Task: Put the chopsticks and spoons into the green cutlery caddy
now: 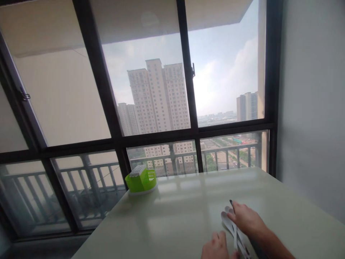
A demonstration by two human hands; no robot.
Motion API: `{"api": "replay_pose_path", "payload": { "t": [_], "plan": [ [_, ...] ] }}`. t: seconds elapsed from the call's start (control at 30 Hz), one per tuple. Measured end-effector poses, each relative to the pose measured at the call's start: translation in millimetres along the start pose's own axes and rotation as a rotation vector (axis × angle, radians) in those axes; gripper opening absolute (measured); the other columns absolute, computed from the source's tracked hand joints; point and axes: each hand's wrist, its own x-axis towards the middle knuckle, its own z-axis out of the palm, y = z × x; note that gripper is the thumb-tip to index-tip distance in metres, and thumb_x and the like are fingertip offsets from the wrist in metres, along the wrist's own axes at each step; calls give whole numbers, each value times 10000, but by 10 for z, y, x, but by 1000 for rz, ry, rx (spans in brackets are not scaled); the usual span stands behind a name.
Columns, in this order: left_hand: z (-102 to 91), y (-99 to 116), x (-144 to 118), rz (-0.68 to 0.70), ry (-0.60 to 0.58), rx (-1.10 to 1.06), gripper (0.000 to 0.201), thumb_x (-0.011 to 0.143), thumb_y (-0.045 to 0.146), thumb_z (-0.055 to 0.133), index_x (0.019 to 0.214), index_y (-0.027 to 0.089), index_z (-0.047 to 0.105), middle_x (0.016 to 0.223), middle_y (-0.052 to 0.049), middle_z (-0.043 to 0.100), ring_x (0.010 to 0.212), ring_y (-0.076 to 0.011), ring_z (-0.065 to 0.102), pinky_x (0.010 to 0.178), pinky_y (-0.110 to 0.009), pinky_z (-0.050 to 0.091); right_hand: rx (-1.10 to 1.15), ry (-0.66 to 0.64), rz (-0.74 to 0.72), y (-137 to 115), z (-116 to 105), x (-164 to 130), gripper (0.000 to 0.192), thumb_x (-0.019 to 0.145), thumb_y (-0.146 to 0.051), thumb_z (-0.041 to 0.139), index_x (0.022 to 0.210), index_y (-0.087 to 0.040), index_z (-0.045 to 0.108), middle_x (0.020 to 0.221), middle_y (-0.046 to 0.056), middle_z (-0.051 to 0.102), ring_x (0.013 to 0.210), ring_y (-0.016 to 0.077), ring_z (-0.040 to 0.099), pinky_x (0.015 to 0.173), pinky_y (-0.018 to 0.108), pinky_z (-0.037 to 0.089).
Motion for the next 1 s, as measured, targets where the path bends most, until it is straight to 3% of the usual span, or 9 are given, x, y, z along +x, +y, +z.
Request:
{"api": "replay_pose_path", "payload": {
  "t": [0.1, 0.2, 0.3, 0.4, 0.5, 0.73, 0.87, 1.0],
  "plan": [
    [-597, -700, 68, 76, 247, 31, 582, 910, 519, 512, 1442, 284, 489, 1380, -96, 612, 1188, -270, 631, 1012, -346, 474, 111, 126, 52, 226, -160, 166, 355, 944, -527, 429, 799, -235, 569, 807, 84, 707, 738, 237, 664, 623, 310, 361],
    [-1531, -1527, 253, -114, 626, 205, 601, 900, 472, 576, 1452, 261, 464, 1385, -82, 600, 1207, -235, 609, 1018, -283, 449, 192, 246, 119, 530, -150, 296, 414, 949, -570, 387, 739, -245, 534, 677, 60, 653, 609, 213, 602, 597, 308, 330],
    [-2468, -2237, 454, -320, 785, 238, 734, 893, 470, 593, 1498, 127, 358, 1379, -182, 557, 1289, -323, 526, 1058, -390, 413, 215, 370, 223, 771, 33, 343, 406, 946, -584, 375, 782, -253, 543, 699, 67, 652, 603, 223, 590, 581, 307, 313],
    [-3060, -2716, 610, -500, 852, 229, 861, 807, 514, 689, 1490, 121, 344, 1428, -222, 499, 1296, -412, 493, 1013, -464, 426, 229, 398, 255, 851, 234, 337, 385, 947, -586, 364, 851, -256, 539, 734, 59, 655, 615, 225, 598, 578, 303, 312],
    [-3234, -2987, 778, -598, 854, 198, 893, 716, 528, 767, 1440, 140, 416, 1403, -202, 529, 1307, -453, 471, 996, -497, 428, 230, 384, 225, 821, 337, 322, 364, 952, -585, 346, 915, -263, 509, 736, 38, 644, 635, 227, 611, 581, 301, 313],
    [-3053, -3233, 1191, -575, 865, 106, 739, 771, 521, 712, 1399, 188, 511, 1156, -138, 669, 1050, -354, 654, 827, -415, 520, 215, 371, 212, 767, 373, 311, 316, 956, -555, 354, 962, -265, 478, 706, 12, 617, 655, 226, 620, 596, 298, 315],
    [-3031, -3224, 1241, -577, 948, 78, 632, 786, 411, 696, 1354, 168, 565, 1090, -140, 672, 982, -341, 661, 803, -415, 530, 222, 361, 208, 711, 352, 305, 306, 964, -537, 356, 979, -260, 485, 712, 10, 625, 657, 219, 621, 609, 296, 323],
    [-2972, -2955, 1277, -491, 1041, 71, 599, 785, 369, 701, 1325, 134, 588, 1095, -153, 640, 1032, -336, 626, 878, -428, 520, 221, 362, 209, 647, 327, 301, 291, 973, -519, 355, 985, -260, 487, 702, 3, 620, 651, 217, 618, 611, 293, 321]
  ]
}}
